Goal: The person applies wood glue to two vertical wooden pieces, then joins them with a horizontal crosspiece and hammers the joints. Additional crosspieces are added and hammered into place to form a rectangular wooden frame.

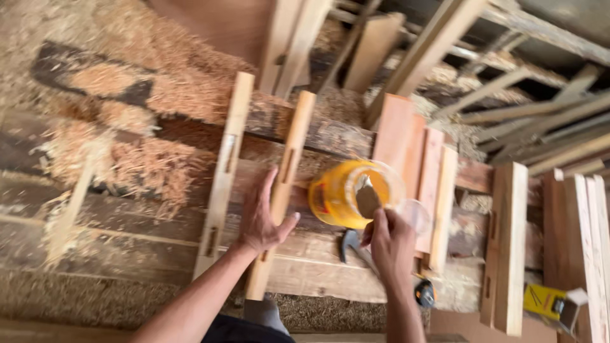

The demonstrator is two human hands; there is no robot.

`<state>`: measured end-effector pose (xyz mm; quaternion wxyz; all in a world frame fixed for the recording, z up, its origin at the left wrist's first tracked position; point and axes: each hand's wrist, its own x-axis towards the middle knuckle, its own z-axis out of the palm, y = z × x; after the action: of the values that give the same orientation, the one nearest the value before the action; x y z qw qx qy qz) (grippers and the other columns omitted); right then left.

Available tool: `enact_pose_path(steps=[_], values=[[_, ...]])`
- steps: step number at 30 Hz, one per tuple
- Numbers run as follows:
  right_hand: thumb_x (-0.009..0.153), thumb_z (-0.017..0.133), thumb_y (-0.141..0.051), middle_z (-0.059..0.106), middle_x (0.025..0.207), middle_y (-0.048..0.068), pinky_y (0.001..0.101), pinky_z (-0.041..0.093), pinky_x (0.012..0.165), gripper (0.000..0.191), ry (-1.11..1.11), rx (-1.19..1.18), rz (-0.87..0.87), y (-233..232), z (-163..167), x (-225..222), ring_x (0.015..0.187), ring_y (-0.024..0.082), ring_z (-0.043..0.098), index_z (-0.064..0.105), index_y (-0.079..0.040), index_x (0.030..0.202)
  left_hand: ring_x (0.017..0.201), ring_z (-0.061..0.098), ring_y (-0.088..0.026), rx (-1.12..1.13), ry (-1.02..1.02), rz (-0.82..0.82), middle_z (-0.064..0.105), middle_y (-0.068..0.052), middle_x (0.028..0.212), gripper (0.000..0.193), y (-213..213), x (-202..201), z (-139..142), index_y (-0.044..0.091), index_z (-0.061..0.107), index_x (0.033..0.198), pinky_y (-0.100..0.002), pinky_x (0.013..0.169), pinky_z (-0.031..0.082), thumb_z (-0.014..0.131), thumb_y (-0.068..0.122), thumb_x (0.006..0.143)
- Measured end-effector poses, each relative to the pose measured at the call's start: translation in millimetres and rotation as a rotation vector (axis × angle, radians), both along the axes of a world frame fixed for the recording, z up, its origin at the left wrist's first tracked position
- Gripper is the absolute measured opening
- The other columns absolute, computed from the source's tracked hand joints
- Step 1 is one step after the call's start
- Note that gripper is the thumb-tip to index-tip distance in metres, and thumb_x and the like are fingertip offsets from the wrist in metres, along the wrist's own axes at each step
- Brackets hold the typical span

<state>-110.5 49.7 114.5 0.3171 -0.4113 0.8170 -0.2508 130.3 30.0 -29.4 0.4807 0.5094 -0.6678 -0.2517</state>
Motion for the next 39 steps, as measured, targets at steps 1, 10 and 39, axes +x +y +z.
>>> enact_pose_path(steps=[1,10,39], values=[[0.101,0.053,-0.023,0.070,0.064,0.014,0.0380,0.055,0.050,0.031,0.067,-0.037,0.095,-0.6,-0.5,-14.4,0.051,0.022,0.064,0.074,-0.001,0.095,0.154,0.035,-0.036,0.065,-0.010,-0.044,0.034,-0.021,0.167,0.108,0.9,-17.4,6.7,0.006,0.021,0.163,-0.052,0.128,0.026,0.062,0.066,0.085],[0.095,0.064,-0.040,0.074,0.092,0.025,0.0490,0.058,0.082,0.039,0.505,0.181,0.715,-106.7,-74.5,-52.2,0.089,0.041,0.072,0.075,-0.002,0.096,0.151,0.029,-0.042,0.268,-0.032,-0.195,0.028,-0.027,0.164,0.149,-16.4,-132.3,23.4,0.001,0.013,0.161,-0.058,0.121,0.025,0.077,0.084,0.056],[0.098,0.058,-0.021,0.062,0.063,0.008,0.0302,0.032,0.043,0.028,-0.139,0.254,0.130,-43.1,18.2,-66.9,0.046,0.013,0.046,0.075,0.000,0.091,0.133,0.059,-0.032,0.398,0.101,-0.105,0.060,-0.016,0.142,0.133,14.3,-67.1,30.9,0.008,0.038,0.148,-0.051,0.118,0.040,0.049,0.104,0.057]])
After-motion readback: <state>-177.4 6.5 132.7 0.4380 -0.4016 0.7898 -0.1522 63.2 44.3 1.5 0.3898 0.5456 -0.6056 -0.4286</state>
